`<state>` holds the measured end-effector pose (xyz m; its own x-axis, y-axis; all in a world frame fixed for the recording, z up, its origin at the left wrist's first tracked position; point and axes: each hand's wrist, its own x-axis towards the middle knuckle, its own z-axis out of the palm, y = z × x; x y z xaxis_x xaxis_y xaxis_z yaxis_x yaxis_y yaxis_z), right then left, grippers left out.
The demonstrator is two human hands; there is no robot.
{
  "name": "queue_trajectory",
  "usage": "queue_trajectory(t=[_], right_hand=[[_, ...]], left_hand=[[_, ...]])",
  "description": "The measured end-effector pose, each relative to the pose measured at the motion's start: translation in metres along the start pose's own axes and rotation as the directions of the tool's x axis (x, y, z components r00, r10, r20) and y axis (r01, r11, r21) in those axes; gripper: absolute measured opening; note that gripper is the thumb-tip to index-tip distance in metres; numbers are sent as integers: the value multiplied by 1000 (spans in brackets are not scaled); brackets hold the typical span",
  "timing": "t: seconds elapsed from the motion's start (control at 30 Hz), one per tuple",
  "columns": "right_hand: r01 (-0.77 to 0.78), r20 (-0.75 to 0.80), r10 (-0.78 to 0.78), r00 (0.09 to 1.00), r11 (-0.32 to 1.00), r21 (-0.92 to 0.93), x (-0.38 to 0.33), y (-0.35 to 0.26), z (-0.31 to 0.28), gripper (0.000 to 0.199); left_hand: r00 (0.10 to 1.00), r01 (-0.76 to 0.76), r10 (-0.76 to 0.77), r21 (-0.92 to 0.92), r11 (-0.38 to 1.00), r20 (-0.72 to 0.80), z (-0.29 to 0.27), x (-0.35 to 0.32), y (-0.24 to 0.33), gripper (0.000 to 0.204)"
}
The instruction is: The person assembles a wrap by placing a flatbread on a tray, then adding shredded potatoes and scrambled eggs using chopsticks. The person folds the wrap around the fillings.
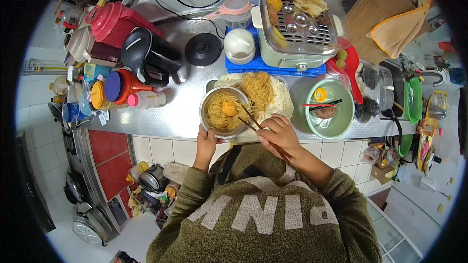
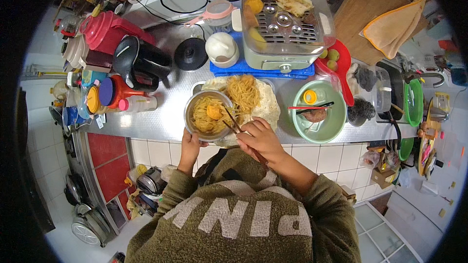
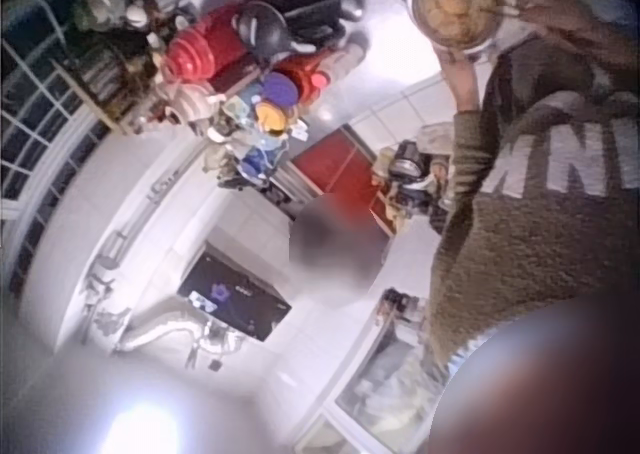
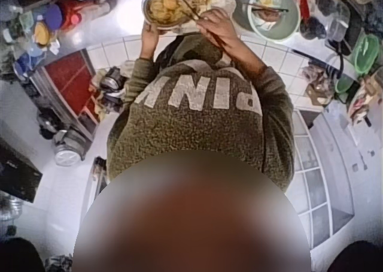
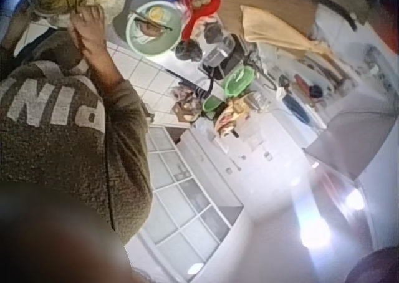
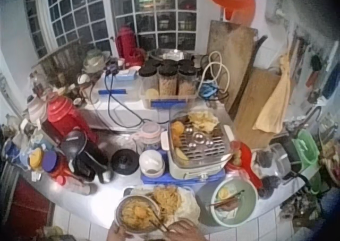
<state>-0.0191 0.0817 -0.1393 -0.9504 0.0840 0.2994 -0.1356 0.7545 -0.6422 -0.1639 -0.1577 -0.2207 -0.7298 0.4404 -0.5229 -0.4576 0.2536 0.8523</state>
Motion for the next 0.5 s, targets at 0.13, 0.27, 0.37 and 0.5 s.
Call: queue_trajectory(t=[0.13,0.27,0.37,0.5], right_hand=[[25,66,-13,998,982,-187,-2,0,3,15],[129,60,-118,991,955,-268,-5,4,0,17],[87,-21,-95,995,965,-247,-6,8,-7,15],[-161,-244,160,957,987,15,-10,15,-12,12]], left_hand=[[999,-33,33,-25,999,-5,8,-3,9,36],[999,-32,32,-23,999,10,8,2,6,36],[1000,-21,22,-9,1000,15,3,3,8,36],[1000,24,-25,-86,996,-5,-9,-2,19,35]])
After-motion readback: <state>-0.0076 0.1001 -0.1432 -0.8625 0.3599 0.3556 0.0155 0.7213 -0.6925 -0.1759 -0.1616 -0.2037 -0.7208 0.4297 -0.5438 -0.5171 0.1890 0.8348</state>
